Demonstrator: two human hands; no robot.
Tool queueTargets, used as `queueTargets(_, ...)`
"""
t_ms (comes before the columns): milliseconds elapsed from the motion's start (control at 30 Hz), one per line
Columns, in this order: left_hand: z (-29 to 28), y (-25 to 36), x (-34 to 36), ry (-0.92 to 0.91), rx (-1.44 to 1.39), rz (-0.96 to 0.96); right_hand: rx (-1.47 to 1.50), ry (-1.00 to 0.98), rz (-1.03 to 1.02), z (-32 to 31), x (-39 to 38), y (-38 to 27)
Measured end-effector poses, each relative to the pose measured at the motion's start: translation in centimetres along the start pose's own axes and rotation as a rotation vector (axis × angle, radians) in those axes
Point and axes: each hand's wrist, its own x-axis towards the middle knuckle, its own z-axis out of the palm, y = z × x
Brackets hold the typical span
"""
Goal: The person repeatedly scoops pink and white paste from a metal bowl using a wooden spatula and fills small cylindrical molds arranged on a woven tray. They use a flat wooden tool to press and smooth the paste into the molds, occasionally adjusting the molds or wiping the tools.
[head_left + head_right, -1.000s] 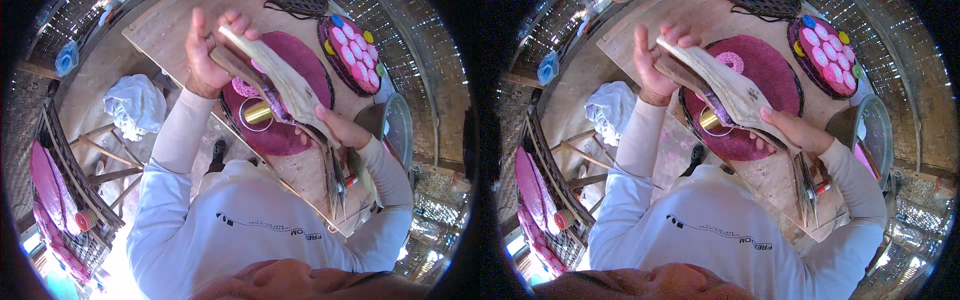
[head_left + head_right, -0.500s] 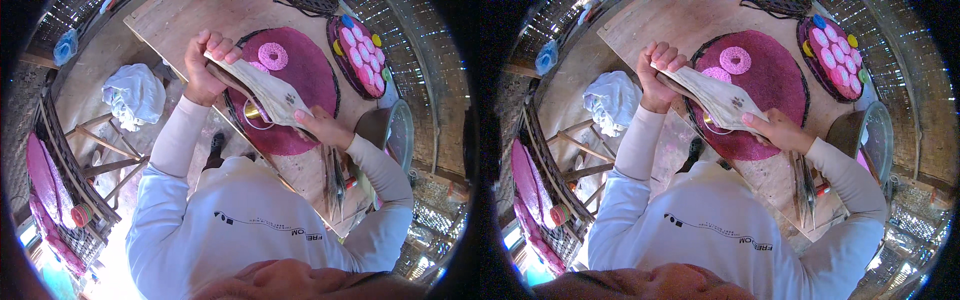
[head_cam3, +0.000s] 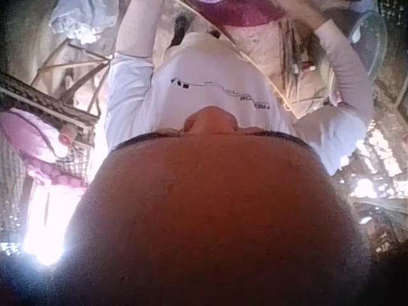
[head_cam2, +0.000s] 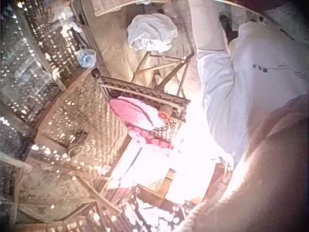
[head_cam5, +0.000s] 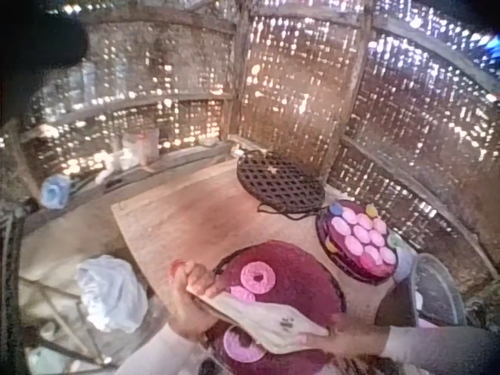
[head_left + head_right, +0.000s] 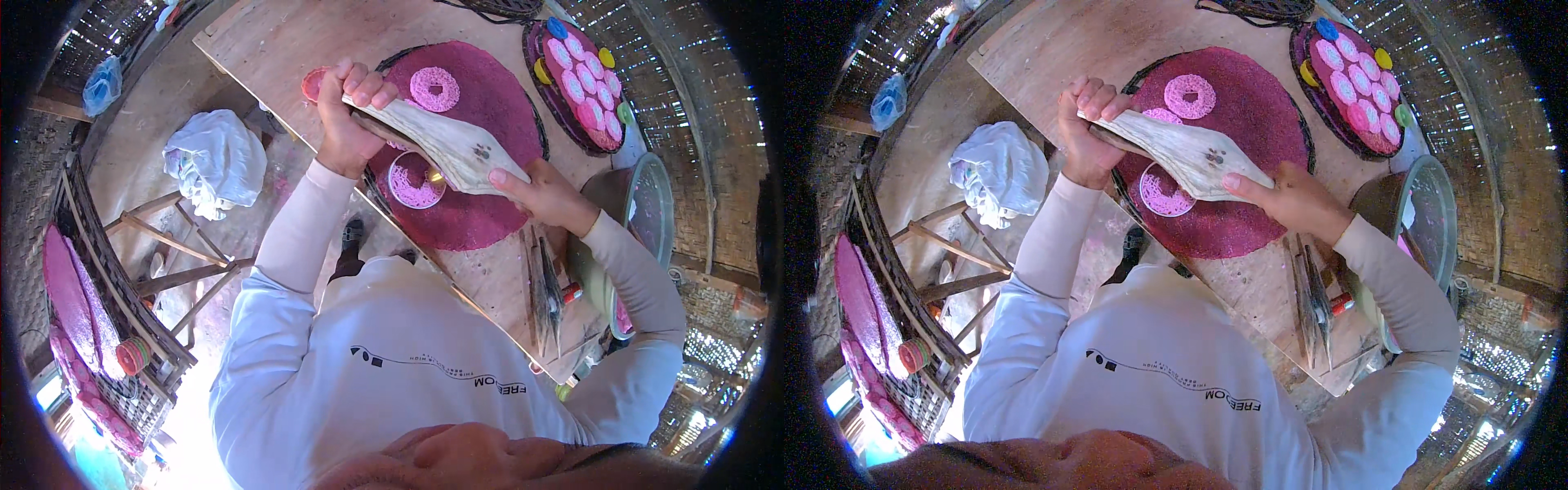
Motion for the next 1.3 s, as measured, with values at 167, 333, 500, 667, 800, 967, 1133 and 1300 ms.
queueTargets(167, 0.8, 2.1, 0.0, -0.029, 0.09, 0.028, -0.033, 0.134, -0.208, 1.6, 1.0, -1.4)
queueTargets(333, 2.0, 3.7, -1.2, 0.055, 0.043, 0.047, -0.008, 0.097, -0.229, 3.1, 1.3, -2.4)
queueTargets(500, 1.0, 2.3, -2.8, 0.189, -0.036, 0.032, -0.041, -0.037, -0.095, 2.0, -1.1, -3.6)
queueTargets(667, 0.8, -0.5, -1.8, 0.211, -0.07, 0.004, -0.137, 0.018, 0.028, 0.6, -2.2, -2.1)
queueTargets(800, 2.5, -0.1, -0.6, -0.069, 0.006, -0.14, 0.103, 0.171, -0.229, 0.3, -3.2, -0.4)
queueTargets(967, 4.0, 0.3, -1.1, -0.548, 1.493, -0.143, 0.23, 0.129, -0.221, -0.2, -3.4, 0.3)
queueTargets(1133, 6.6, -2.3, -1.4, -0.503, 1.648, 0.26, 0.853, -0.114, -0.461, 2.7, -0.8, -0.5)
queueTargets(1300, 4.6, -0.3, -3.4, -0.122, 1.867, 0.531, 0.05, 0.561, -0.746, 9.1, 3.9, 0.2)
